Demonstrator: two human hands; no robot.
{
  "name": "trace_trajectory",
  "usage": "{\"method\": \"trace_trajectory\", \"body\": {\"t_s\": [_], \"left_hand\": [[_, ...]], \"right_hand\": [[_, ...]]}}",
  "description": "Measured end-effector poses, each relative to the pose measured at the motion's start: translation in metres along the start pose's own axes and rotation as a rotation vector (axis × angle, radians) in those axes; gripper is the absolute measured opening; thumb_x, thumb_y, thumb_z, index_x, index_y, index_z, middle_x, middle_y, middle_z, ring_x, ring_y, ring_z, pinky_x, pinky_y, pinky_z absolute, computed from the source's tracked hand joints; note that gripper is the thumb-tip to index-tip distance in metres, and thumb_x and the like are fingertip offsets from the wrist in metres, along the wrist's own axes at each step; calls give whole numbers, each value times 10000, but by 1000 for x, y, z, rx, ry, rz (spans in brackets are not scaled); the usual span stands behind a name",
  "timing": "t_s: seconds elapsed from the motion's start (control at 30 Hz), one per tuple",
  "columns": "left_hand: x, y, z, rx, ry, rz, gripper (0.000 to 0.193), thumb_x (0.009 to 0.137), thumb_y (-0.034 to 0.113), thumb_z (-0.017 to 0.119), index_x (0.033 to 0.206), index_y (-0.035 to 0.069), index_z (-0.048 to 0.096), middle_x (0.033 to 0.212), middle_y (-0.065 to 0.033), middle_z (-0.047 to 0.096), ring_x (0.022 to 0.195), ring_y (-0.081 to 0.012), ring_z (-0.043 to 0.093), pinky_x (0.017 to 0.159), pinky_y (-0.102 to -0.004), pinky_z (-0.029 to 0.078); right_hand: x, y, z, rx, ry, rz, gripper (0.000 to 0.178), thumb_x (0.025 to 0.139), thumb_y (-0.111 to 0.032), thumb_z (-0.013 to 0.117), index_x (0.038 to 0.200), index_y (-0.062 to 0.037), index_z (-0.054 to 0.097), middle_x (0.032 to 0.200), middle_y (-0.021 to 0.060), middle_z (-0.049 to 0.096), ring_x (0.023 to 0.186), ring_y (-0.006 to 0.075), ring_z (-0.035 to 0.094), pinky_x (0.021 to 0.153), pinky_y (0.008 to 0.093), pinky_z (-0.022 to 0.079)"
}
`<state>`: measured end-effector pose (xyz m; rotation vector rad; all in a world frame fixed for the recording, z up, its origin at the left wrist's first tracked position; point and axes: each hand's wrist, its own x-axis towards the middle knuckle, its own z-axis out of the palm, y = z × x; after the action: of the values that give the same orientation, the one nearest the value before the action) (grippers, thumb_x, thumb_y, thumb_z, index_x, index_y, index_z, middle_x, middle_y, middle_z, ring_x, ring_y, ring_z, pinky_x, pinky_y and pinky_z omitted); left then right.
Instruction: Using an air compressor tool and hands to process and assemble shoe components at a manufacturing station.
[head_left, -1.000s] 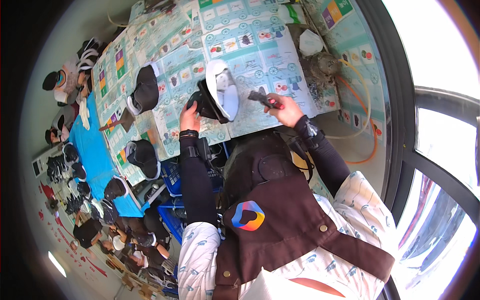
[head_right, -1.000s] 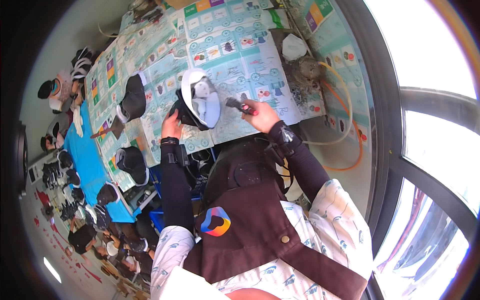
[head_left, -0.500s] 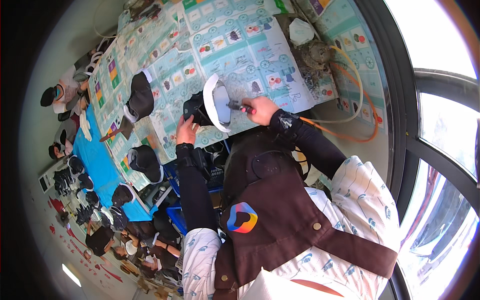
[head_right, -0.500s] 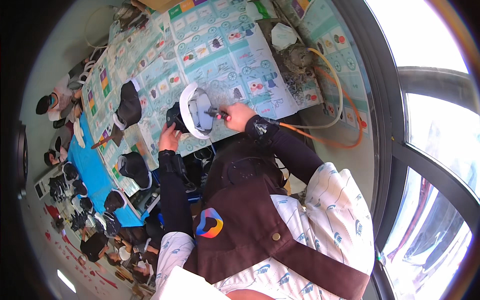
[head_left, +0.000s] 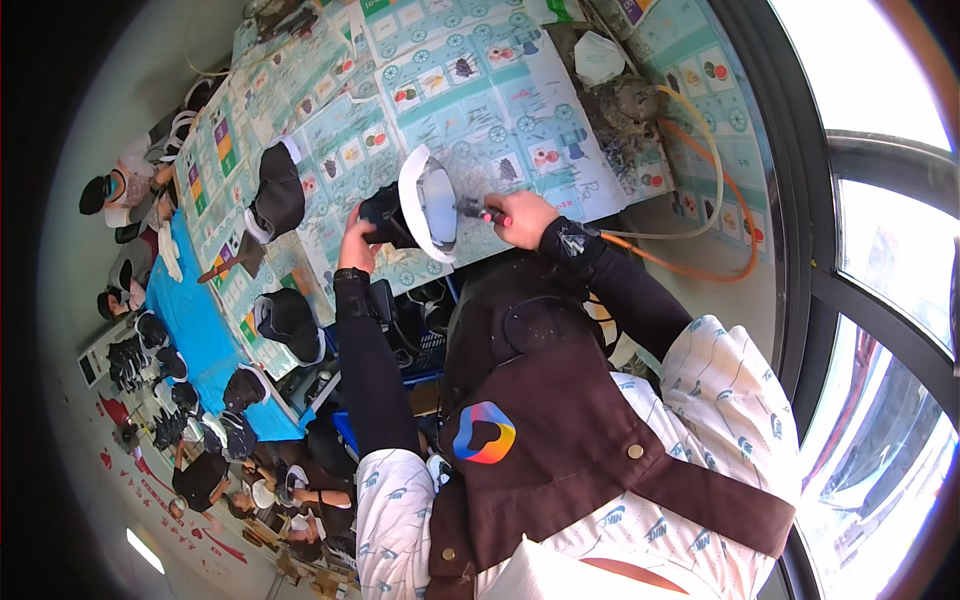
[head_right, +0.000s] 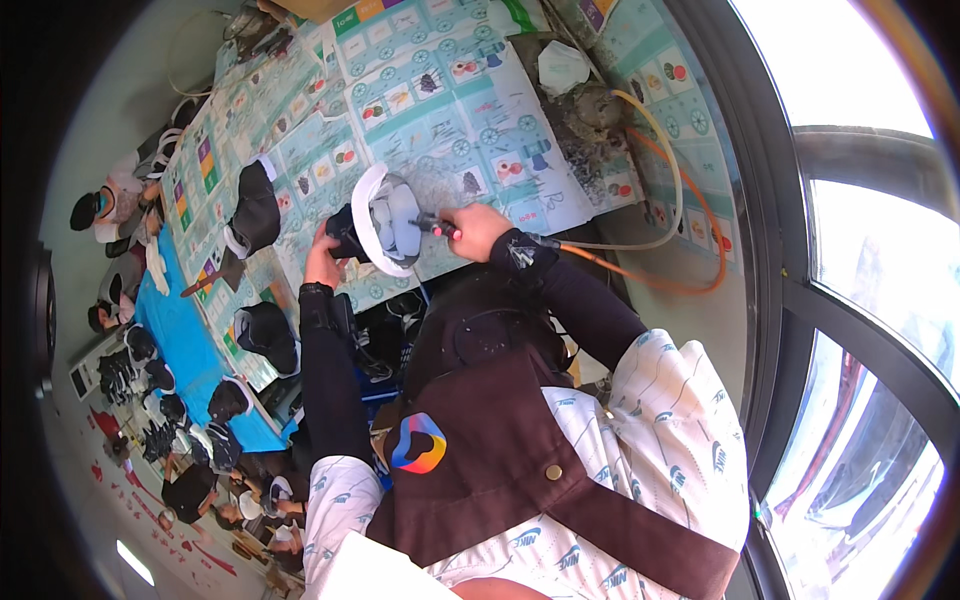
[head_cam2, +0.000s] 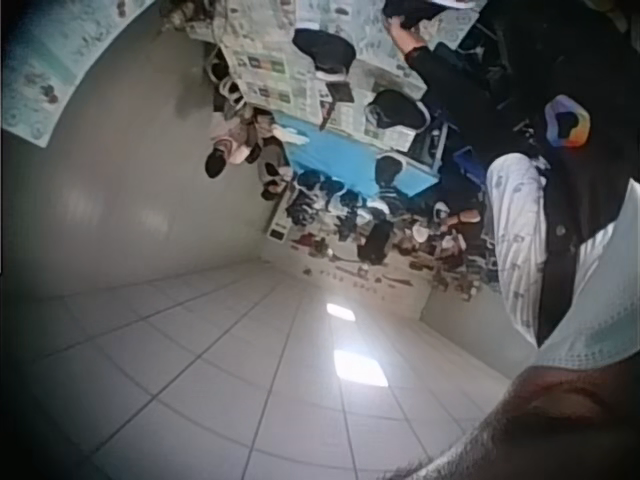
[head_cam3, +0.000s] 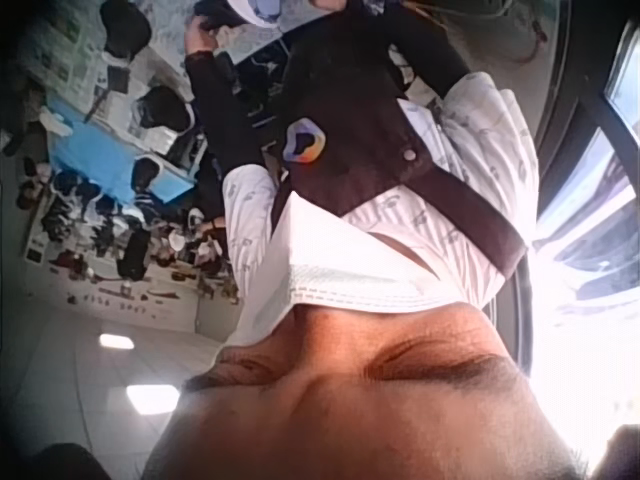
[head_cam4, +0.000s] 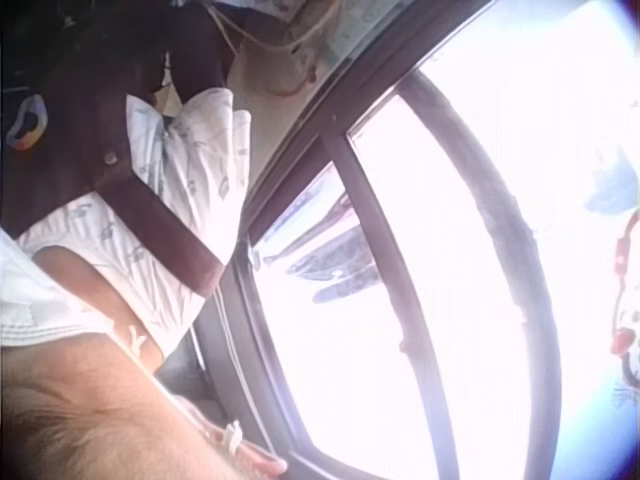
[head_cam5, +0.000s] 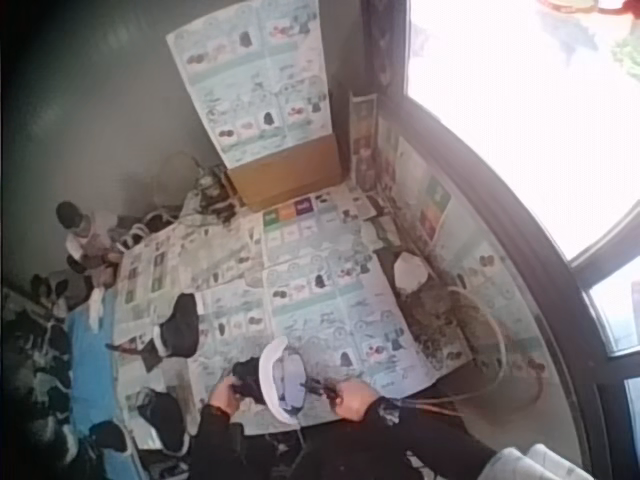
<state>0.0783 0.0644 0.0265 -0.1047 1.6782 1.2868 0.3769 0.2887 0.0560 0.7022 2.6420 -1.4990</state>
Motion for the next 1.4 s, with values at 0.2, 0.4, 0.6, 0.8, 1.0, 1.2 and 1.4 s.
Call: {"method": "trace_trajectory", "body": {"t_s": [0.2,0.4,0.6,0.8,1.0,1.2,1.4], "left_hand": [[9,1,16,95,182,0,677,874,465,781,1427,182,511,1330,-53,620,1211,-191,579,1029,-472,371],[16,6,7,33,16,86,435,888,178,776,1240,7,587,1095,-103,711,961,-224,701,860,-348,529],[31,0,-10,180,53,96,294,867,102,721,1129,-17,660,980,-78,705,932,-221,685,808,-337,532],[69,-33,-18,1259,-155,780,251,855,157,637,1071,40,686,1024,-169,685,979,-364,647,867,-450,518],[69,-35,18,929,291,215,570,830,607,654,846,48,765,842,-214,723,862,-377,703,789,-436,536],[45,-6,26,734,274,455,393,831,453,714,876,64,752,831,-159,724,802,-325,695,771,-406,534],[84,-19,3,598,315,579,372,905,408,655,881,41,711,818,-162,694,745,-335,658,733,-426,515]], "right_hand": [[-3,5,1,10,-40,4,237,804,-158,594,1011,-72,672,777,242,663,791,469,651,730,550,520],[-8,4,4,46,49,62,259,783,-160,583,1004,-75,689,800,249,681,808,462,666,762,557,530],[-9,3,7,18,-83,3,282,785,-150,591,1036,-74,695,822,252,688,808,460,669,753,547,536],[-11,13,22,-115,128,65,344,820,-101,619,1151,-102,714,903,206,712,888,421,680,760,517,537],[-8,23,26,197,-186,103,242,835,-127,680,1035,4,639,770,159,658,678,258,627,654,403,482],[-5,40,9,518,-149,176,355,802,-16,579,1149,-5,648,947,45,730,693,104,600,493,254,453],[9,29,2,577,-106,66,369,796,-27,609,1161,-18,659,972,59,740,757,102,615,504,242,444]]}}
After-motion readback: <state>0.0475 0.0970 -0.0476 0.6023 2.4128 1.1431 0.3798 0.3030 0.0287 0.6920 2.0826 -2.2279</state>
